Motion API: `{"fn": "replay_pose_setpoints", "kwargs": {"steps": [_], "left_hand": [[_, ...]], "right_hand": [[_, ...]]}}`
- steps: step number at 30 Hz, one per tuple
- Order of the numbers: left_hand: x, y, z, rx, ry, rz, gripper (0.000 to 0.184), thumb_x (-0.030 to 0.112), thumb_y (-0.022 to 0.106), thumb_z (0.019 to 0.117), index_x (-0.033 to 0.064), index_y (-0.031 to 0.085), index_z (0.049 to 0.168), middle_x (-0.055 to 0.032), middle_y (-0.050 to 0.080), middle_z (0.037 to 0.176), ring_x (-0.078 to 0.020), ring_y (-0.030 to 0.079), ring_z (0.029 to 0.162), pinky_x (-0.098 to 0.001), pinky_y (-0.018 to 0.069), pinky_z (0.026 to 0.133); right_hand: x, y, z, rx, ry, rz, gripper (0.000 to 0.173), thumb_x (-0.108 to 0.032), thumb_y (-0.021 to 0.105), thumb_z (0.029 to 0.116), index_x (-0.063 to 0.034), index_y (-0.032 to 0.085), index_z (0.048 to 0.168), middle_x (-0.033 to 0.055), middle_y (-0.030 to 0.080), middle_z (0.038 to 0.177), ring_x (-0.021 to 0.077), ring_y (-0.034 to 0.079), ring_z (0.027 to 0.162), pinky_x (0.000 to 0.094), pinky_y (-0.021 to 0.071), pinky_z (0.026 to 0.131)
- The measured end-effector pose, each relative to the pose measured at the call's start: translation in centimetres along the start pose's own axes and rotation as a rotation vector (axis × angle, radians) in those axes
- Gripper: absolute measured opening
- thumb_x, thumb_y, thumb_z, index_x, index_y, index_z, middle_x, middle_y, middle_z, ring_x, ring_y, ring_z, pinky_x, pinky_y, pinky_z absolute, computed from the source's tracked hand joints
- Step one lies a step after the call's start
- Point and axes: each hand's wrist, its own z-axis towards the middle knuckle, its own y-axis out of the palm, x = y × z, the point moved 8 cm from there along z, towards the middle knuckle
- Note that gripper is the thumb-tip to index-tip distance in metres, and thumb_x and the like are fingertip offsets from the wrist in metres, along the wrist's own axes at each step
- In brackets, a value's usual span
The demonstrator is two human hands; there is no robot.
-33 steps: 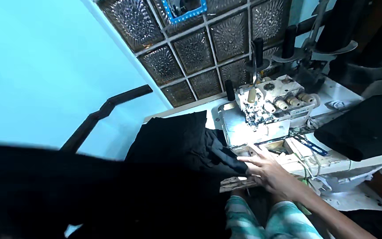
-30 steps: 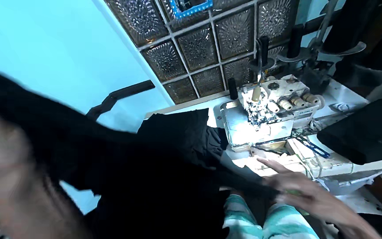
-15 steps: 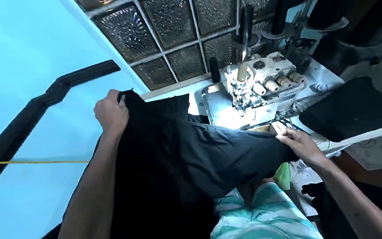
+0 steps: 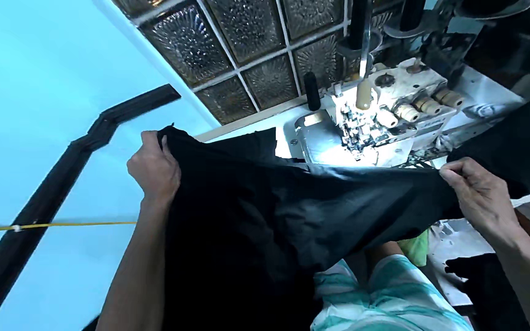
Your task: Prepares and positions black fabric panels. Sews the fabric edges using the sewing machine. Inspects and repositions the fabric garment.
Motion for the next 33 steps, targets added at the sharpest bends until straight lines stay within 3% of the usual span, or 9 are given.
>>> {"fn": "replay_pose_setpoints", "kwargs": {"steps": [10, 11, 14, 16, 18, 20, 25, 29, 33], "left_hand": [[6.6, -3.3, -0.3, 0.372, 0.228, -0.214, 0.038, 0.018, 0.038, 0.1118, -0.0136, 0.057, 0.120, -0.0367, 0.066, 0.107, -0.0492, 0.069, 0.095, -0.0586, 0.0500, 0.083], [7.0, -3.5, -0.3, 0.415, 0.247, -0.226, 0.037, 0.018, 0.038, 0.1119, -0.0131, 0.057, 0.119, -0.0354, 0.067, 0.107, -0.0454, 0.069, 0.096, -0.0541, 0.0506, 0.085], [8.5, -3.8, -0.3, 0.481, 0.288, -0.272, 0.036, 0.016, 0.039, 0.1116, -0.0144, 0.058, 0.116, -0.0335, 0.067, 0.104, -0.0377, 0.069, 0.096, -0.0437, 0.0508, 0.085], [9.9, -2.9, -0.2, 0.367, 0.275, -0.283, 0.037, 0.015, 0.038, 0.1114, -0.0162, 0.057, 0.119, -0.0369, 0.066, 0.106, -0.0446, 0.069, 0.097, -0.0510, 0.0512, 0.086], [11.0, -0.7, 0.3, 0.107, 0.222, -0.291, 0.039, 0.016, 0.038, 0.1111, -0.0159, 0.056, 0.124, -0.0408, 0.064, 0.109, -0.0569, 0.066, 0.101, -0.0675, 0.0481, 0.087], [11.5, 1.3, 0.5, -0.035, 0.166, -0.342, 0.038, 0.017, 0.040, 0.1106, -0.0127, 0.058, 0.124, -0.0394, 0.065, 0.108, -0.0564, 0.065, 0.102, -0.0698, 0.0463, 0.088], [12.5, -0.7, 1.1, 0.038, 0.132, -0.551, 0.040, 0.018, 0.037, 0.1110, -0.0139, 0.057, 0.125, -0.0307, 0.064, 0.118, -0.0278, 0.064, 0.112, -0.0404, 0.0465, 0.100], [13.1, -4.6, 1.8, 0.143, 0.178, -0.662, 0.034, 0.016, 0.038, 0.1102, -0.0125, 0.056, 0.118, -0.0130, 0.062, 0.106, 0.0021, 0.056, 0.098, -0.0156, 0.0436, 0.090], [14.9, -6.2, 1.9, 0.105, 0.242, -0.582, 0.034, 0.018, 0.043, 0.1098, -0.0105, 0.060, 0.117, -0.0144, 0.064, 0.104, 0.0008, 0.058, 0.094, -0.0161, 0.0440, 0.086]], "right_hand": [[2.0, -3.2, -3.8, 0.060, 0.017, -0.058, 0.034, -0.022, 0.046, 0.1063, 0.0078, 0.063, 0.108, 0.0134, 0.065, 0.091, 0.0025, 0.058, 0.080, 0.0197, 0.0470, 0.075], [2.3, -3.2, -4.1, 0.040, 0.008, -0.098, 0.033, -0.021, 0.046, 0.1057, 0.0073, 0.064, 0.108, 0.0159, 0.067, 0.095, 0.0081, 0.062, 0.084, 0.0250, 0.0498, 0.078], [2.5, -1.6, -4.6, -0.152, -0.064, -0.254, 0.022, -0.009, 0.058, 0.0998, 0.0091, 0.070, 0.102, 0.0299, 0.068, 0.101, 0.0494, 0.066, 0.099, 0.0667, 0.0495, 0.087], [1.8, 0.3, -4.8, -0.349, -0.093, -0.323, 0.009, -0.001, 0.073, 0.0897, 0.0049, 0.074, 0.096, 0.0310, 0.068, 0.098, 0.0581, 0.063, 0.097, 0.0751, 0.0465, 0.083], [0.1, 1.7, -4.4, -0.445, -0.099, -0.342, 0.015, 0.003, 0.077, 0.0838, 0.0005, 0.076, 0.099, 0.0285, 0.068, 0.101, 0.0562, 0.062, 0.099, 0.0744, 0.0456, 0.083], [-2.6, 2.6, -3.3, -0.418, -0.178, -0.258, 0.020, 0.001, 0.071, 0.0890, -0.0016, 0.074, 0.109, 0.0232, 0.070, 0.104, 0.0470, 0.067, 0.097, 0.0669, 0.0506, 0.086], [-8.5, 7.7, -0.7, -0.427, -0.170, 0.001, 0.029, -0.017, 0.051, 0.1059, -0.0016, 0.076, 0.112, 0.0173, 0.075, 0.106, 0.0349, 0.072, 0.099, 0.0562, 0.0550, 0.089], [-10.0, 11.5, -0.4, -0.442, -0.116, 0.211, 0.044, -0.043, 0.052, 0.1042, -0.0049, 0.075, 0.103, 0.0115, 0.072, 0.091, 0.0244, 0.069, 0.089, 0.0474, 0.0518, 0.081], [-11.5, 11.8, -0.3, -0.302, -0.125, 0.391, 0.030, -0.031, 0.062, 0.1003, -0.0059, 0.077, 0.094, 0.0046, 0.071, 0.084, 0.0096, 0.065, 0.080, 0.0309, 0.0510, 0.075]]}}
